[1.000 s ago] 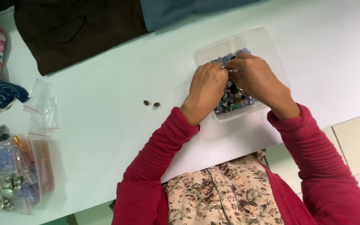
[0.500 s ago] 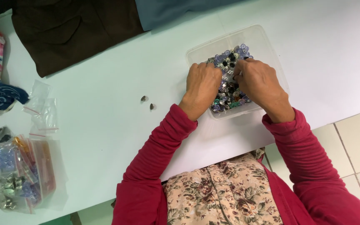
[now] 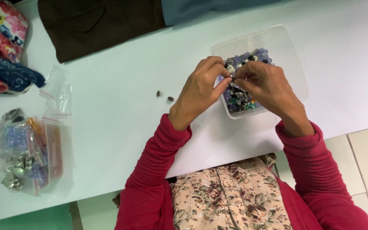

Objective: Sorting different types of buttons from a container and placing them into small plastic bags.

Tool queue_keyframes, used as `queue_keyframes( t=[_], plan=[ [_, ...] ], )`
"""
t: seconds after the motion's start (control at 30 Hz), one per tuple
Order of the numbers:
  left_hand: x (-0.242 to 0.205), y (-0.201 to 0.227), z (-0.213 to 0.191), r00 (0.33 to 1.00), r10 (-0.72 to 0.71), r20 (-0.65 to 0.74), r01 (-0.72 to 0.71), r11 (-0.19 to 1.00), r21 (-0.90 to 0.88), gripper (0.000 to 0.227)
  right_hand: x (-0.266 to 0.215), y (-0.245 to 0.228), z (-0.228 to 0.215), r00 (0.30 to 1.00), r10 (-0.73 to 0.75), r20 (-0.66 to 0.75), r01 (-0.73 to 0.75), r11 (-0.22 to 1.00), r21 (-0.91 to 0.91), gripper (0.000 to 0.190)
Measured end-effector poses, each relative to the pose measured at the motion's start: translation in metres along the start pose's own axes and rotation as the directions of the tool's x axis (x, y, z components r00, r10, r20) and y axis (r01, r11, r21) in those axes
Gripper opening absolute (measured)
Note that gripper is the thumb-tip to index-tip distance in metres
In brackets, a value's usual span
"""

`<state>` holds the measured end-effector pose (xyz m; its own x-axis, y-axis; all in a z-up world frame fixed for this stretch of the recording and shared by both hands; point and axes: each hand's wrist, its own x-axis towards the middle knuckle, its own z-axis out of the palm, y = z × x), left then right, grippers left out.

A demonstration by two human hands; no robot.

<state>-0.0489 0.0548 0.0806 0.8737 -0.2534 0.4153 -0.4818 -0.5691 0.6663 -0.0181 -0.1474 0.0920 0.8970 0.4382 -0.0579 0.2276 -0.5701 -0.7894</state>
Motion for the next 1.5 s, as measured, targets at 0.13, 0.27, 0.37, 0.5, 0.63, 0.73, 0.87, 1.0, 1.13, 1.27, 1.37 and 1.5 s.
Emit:
queue_keyframes(
  t=[0.13,0.27,0.37,0.5,0.63,0.73,0.87,1.0,1.13,1.27,1.37,1.5],
  plan=[
    [-0.037,-0.002,-0.042,0.991,-0.124,-0.052,0.122,0.992,-0.039,0.009,0.005,-0.017,0.032,0.982,-0.188,-0.005,0.187,0.982,-0.018,0.012],
    [-0.083,-0.011,-0.075,0.937,-0.323,-0.130,0.320,0.946,-0.041,0.010,0.006,-0.046,0.072,0.947,-0.322,0.014,0.322,0.947,0.010,0.018],
    [-0.111,-0.023,-0.081,0.882,-0.448,-0.147,0.452,0.892,-0.005,0.010,0.010,-0.055,0.109,0.944,-0.324,0.064,0.327,0.945,-0.034,0.015],
    [-0.134,-0.043,-0.071,0.797,-0.587,-0.140,0.597,0.801,0.043,0.009,0.022,-0.052,0.142,0.955,-0.225,0.193,0.254,0.956,-0.143,0.012],
    [-0.142,-0.053,-0.067,0.783,-0.607,-0.133,0.617,0.785,0.056,0.009,0.028,-0.049,0.158,0.956,-0.190,0.224,0.229,0.960,-0.160,0.012],
    [-0.139,-0.052,-0.069,0.791,-0.596,-0.138,0.609,0.789,0.081,0.007,0.026,-0.055,0.158,0.956,-0.204,0.210,0.237,0.960,-0.146,0.013],
    [-0.127,-0.038,-0.079,0.814,-0.558,-0.160,0.576,0.811,0.102,0.007,0.018,-0.064,0.151,0.943,-0.296,0.153,0.321,0.930,-0.181,0.017],
    [-0.103,-0.022,-0.078,0.861,-0.482,-0.163,0.499,0.863,0.078,0.006,-0.001,-0.078,0.127,0.914,-0.394,0.100,0.406,0.896,-0.181,0.016],
    [-0.067,0.001,-0.067,0.919,-0.372,-0.129,0.381,0.923,0.047,0.005,-0.008,-0.057,0.077,0.908,-0.419,-0.003,0.418,0.906,-0.063,0.017],
    [-0.032,0.009,-0.030,0.987,-0.159,-0.034,0.161,0.986,0.048,0.007,-0.010,-0.031,0.008,0.938,-0.343,-0.050,0.326,0.921,-0.212,0.016],
    [-0.011,0.019,0.008,0.995,-0.034,0.095,0.032,0.999,0.030,0.008,-0.019,0.008,-0.026,0.978,-0.208,0.025,0.205,0.931,-0.303,0.022],
    [0.005,0.012,0.081,0.915,0.003,0.405,-0.077,0.983,0.165,0.007,-0.025,0.042,-0.045,0.979,0.038,0.200,0.061,0.882,-0.467,0.045]
  ],
)
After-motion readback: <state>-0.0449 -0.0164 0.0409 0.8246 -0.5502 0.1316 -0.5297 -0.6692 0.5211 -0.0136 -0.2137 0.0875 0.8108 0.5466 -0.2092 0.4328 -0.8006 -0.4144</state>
